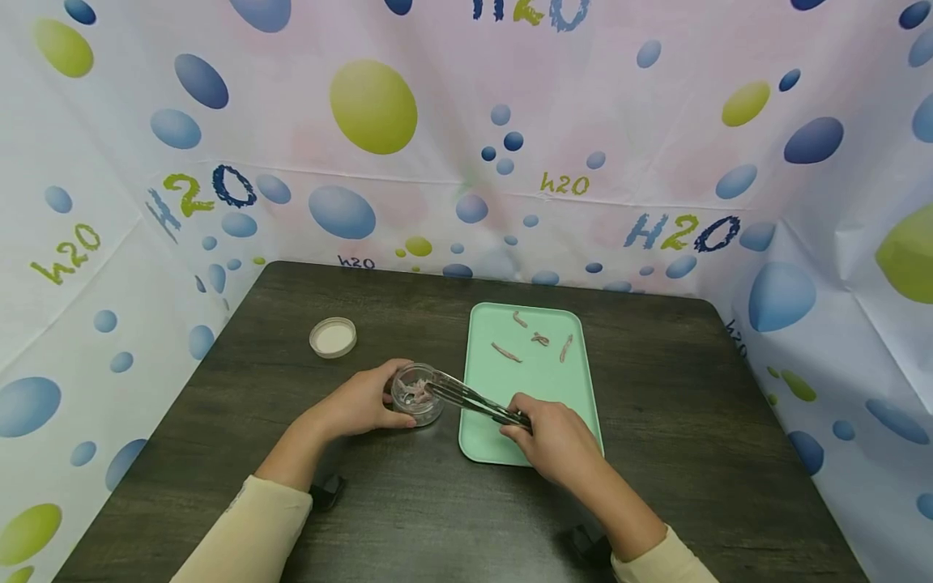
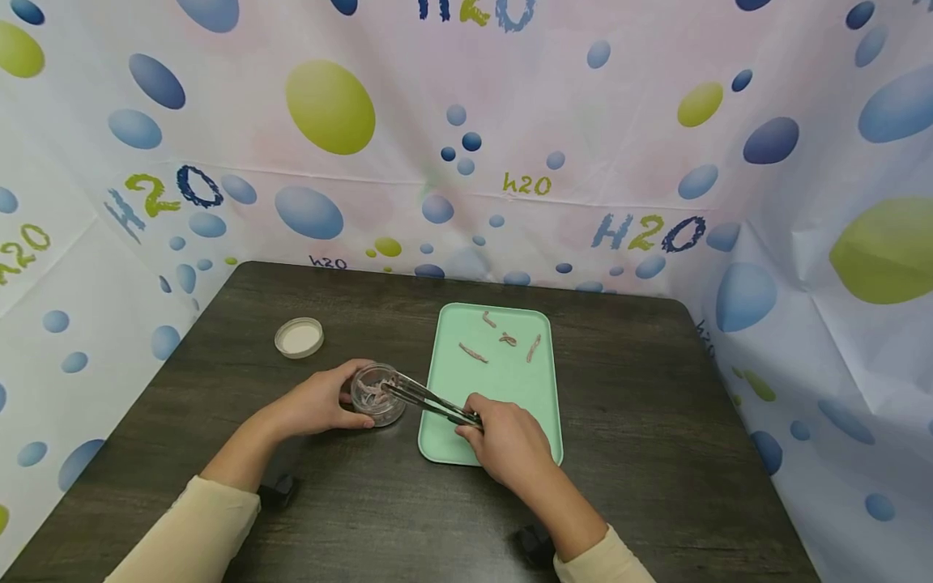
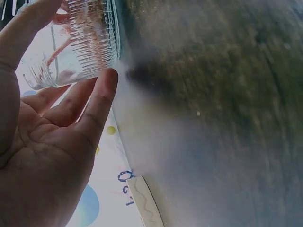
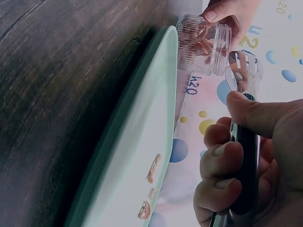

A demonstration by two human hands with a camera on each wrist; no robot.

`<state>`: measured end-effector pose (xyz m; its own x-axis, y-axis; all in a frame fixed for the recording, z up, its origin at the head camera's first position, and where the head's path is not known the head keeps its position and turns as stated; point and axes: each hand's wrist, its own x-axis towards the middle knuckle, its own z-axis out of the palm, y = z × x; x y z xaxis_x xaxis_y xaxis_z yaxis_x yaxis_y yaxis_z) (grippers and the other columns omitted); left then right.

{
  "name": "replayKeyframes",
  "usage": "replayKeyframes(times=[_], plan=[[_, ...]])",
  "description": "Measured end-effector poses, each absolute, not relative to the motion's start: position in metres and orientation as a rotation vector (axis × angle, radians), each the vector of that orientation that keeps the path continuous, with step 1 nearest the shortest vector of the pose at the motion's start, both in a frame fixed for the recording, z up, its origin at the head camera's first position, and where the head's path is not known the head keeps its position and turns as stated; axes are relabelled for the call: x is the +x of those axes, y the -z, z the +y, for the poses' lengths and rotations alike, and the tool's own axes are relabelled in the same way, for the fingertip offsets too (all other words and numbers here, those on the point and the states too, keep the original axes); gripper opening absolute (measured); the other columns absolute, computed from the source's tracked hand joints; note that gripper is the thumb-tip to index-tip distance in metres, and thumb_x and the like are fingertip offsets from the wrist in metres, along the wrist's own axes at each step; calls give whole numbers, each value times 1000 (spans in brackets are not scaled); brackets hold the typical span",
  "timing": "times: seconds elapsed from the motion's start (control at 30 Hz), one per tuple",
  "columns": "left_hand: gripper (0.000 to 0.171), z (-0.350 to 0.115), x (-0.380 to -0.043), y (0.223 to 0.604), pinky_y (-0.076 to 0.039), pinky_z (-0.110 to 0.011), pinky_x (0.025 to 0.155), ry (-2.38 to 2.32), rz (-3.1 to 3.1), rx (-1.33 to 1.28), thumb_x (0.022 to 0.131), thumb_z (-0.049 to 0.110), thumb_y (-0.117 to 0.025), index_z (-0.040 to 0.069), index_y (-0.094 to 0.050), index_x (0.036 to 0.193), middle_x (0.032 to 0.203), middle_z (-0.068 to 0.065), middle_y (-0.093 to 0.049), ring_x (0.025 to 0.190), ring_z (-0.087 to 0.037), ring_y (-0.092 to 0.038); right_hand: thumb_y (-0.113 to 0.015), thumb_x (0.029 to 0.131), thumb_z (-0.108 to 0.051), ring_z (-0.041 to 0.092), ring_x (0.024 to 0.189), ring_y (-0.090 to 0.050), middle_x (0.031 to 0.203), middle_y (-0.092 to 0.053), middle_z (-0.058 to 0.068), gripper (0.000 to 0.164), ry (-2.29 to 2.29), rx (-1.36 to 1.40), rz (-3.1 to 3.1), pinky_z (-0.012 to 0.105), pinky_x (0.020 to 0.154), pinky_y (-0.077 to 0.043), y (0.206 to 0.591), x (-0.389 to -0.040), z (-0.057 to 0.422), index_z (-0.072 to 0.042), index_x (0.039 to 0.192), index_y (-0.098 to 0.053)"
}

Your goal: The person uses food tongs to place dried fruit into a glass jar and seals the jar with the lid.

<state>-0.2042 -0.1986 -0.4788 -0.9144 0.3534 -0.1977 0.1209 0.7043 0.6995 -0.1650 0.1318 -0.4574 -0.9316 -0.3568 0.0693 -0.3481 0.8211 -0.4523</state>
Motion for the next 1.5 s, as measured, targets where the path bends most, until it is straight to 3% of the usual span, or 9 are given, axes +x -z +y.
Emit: replayKeyframes(times=[0.2, 0.4, 0.63, 0.87, 1.1, 1.5], plan=[[100, -198, -206, 477, -64, -52, 99, -1056, 2610, 418, 86, 33, -96, 7, -39, 164, 146, -19, -65, 121, -39, -74, -85, 95, -29, 6, 53, -40, 60, -49, -14, 19, 728, -558, 2981, 24, 52, -32, 457, -165, 132, -25, 93, -67], [97, -199, -207, 476, -63, -47, 98, -1076, 2609, 474, 84, 31, -97, 9, -43, 162, 146, -15, -65, 119, -27, -72, -85, 95, -30, 6, 53, -40, 61, -49, -13, 19, 732, -555, 2972, 24, 53, -33, 458, -165, 133, -25, 94, -67], [99, -199, -209, 476, -53, -60, 114, -1022, 2644, 472, 80, 34, -100, 9, -47, 160, 151, -14, -64, 135, -34, -64, -86, 94, -29, 7, 54, -41, 62, -51, -13, 19, 730, -558, 2971, 24, 53, -33, 458, -166, 133, -24, 94, -67], [97, -199, -211, 474, -54, -58, 112, -1022, 2635, 465, 79, 35, -101, 10, -51, 157, 146, -12, -67, 132, -32, -66, -87, 93, -28, 5, 56, -44, 65, -59, -15, 18, 752, -546, 2969, 24, 53, -36, 456, -167, 135, -25, 98, -71], [96, -199, -214, 476, -57, -55, 106, -1001, 2629, 421, 79, 38, -100, 13, -51, 157, 142, -10, -70, 126, -29, -69, -86, 95, -29, 5, 59, -49, 73, -65, -12, 23, 787, -501, 2927, 24, 55, -40, 452, -170, 145, -21, 112, -74], [95, -201, -218, 478, -59, -54, 105, -1018, 2598, 378, 77, 38, -101, 14, -52, 155, 139, -9, -70, 126, -30, -70, -81, 100, -33, 10, 60, -47, 79, -59, -5, 41, 822, -436, 2840, 25, 57, -39, 453, -182, 178, -12, 134, -69]])
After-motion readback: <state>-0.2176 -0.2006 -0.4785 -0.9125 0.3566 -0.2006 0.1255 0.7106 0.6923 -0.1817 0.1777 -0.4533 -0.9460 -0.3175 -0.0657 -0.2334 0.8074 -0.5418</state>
